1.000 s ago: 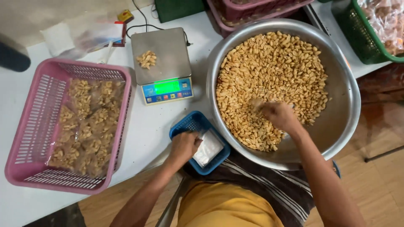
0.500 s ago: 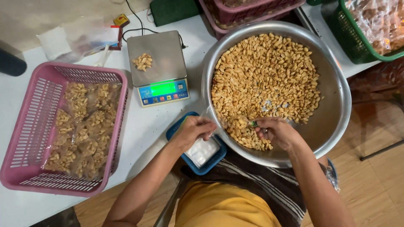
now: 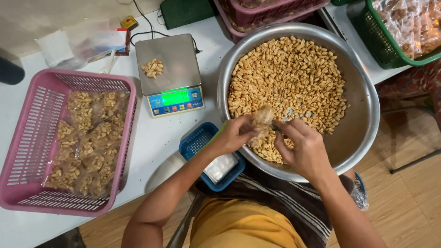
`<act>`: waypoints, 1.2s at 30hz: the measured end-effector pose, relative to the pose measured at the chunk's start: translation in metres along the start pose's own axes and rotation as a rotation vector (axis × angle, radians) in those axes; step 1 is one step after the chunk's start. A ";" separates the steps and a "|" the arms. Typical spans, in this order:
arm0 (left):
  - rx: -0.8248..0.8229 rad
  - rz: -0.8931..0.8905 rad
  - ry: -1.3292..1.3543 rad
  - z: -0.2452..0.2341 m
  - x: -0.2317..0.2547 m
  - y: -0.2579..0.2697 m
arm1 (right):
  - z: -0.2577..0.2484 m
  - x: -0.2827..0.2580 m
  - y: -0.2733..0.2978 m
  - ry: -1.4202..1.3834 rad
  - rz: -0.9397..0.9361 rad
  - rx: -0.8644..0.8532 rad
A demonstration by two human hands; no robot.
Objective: The person scoops shelled nuts from a large metal bowl into small plastic bags, places each bag on a digital scale to check the weight, and then moves the filled bag into a pink basket. The process repeats continuously throughout the clip.
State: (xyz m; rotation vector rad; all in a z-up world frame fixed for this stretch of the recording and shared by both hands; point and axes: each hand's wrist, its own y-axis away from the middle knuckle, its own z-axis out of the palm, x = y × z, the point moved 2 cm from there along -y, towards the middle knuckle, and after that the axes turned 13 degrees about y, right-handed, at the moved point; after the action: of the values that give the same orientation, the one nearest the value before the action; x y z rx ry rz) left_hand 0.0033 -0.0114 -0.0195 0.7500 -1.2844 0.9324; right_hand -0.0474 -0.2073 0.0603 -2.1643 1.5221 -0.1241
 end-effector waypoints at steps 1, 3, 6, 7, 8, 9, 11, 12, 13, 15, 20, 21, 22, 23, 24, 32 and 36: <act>-0.065 -0.070 0.016 0.003 0.008 -0.002 | 0.000 0.000 0.002 0.073 -0.052 0.035; -0.127 -0.142 0.031 0.004 0.012 -0.005 | -0.005 -0.002 0.002 0.143 -0.104 0.070; -0.086 -0.128 0.105 0.005 -0.007 -0.009 | -0.018 0.002 0.000 0.038 -0.026 0.120; -0.049 -0.074 0.185 0.008 -0.013 -0.011 | -0.019 0.010 0.002 0.038 0.016 0.130; -0.009 -0.018 0.262 0.009 -0.018 -0.013 | -0.019 0.018 0.003 0.036 0.055 0.142; -0.003 -0.019 0.259 0.009 -0.024 -0.015 | -0.022 0.018 0.003 0.030 0.052 0.141; 0.051 0.031 0.321 0.005 -0.034 -0.017 | -0.025 0.020 0.001 0.065 0.130 0.110; 0.063 0.034 0.317 -0.002 -0.013 -0.017 | -0.014 0.027 0.006 0.056 0.121 0.108; 0.134 0.103 0.335 -0.010 0.009 -0.017 | -0.002 0.035 0.010 0.052 0.159 0.044; 0.213 0.174 0.350 -0.045 0.031 -0.031 | 0.016 0.042 0.016 0.043 0.189 -0.022; 0.472 0.579 -0.667 -0.179 -0.007 -0.093 | 0.059 0.062 0.023 -0.105 0.454 -0.470; 0.473 0.580 -0.667 -0.185 -0.017 -0.084 | 0.066 0.064 0.021 -0.104 0.453 -0.470; 0.530 0.528 -0.897 -0.191 -0.028 -0.077 | 0.073 0.066 0.020 -0.062 0.466 -0.471; 0.585 0.469 -1.127 -0.196 -0.039 -0.072 | 0.079 0.069 0.019 -0.020 0.478 -0.472; 0.575 0.475 -1.122 -0.196 -0.034 -0.061 | 0.075 0.059 0.015 -0.016 0.489 -0.468; 0.789 0.558 -1.010 -0.279 -0.024 -0.006 | 0.060 0.038 0.016 -0.648 0.670 -0.492; 0.832 0.486 -0.636 -0.237 0.025 -0.008 | 0.049 0.048 0.019 -0.708 0.687 -0.452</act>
State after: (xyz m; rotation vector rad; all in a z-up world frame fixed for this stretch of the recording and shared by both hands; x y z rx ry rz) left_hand 0.1178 0.1978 -0.0305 1.5001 -1.6685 1.7642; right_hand -0.0293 -0.2396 -0.0003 -1.5439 1.8160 1.1699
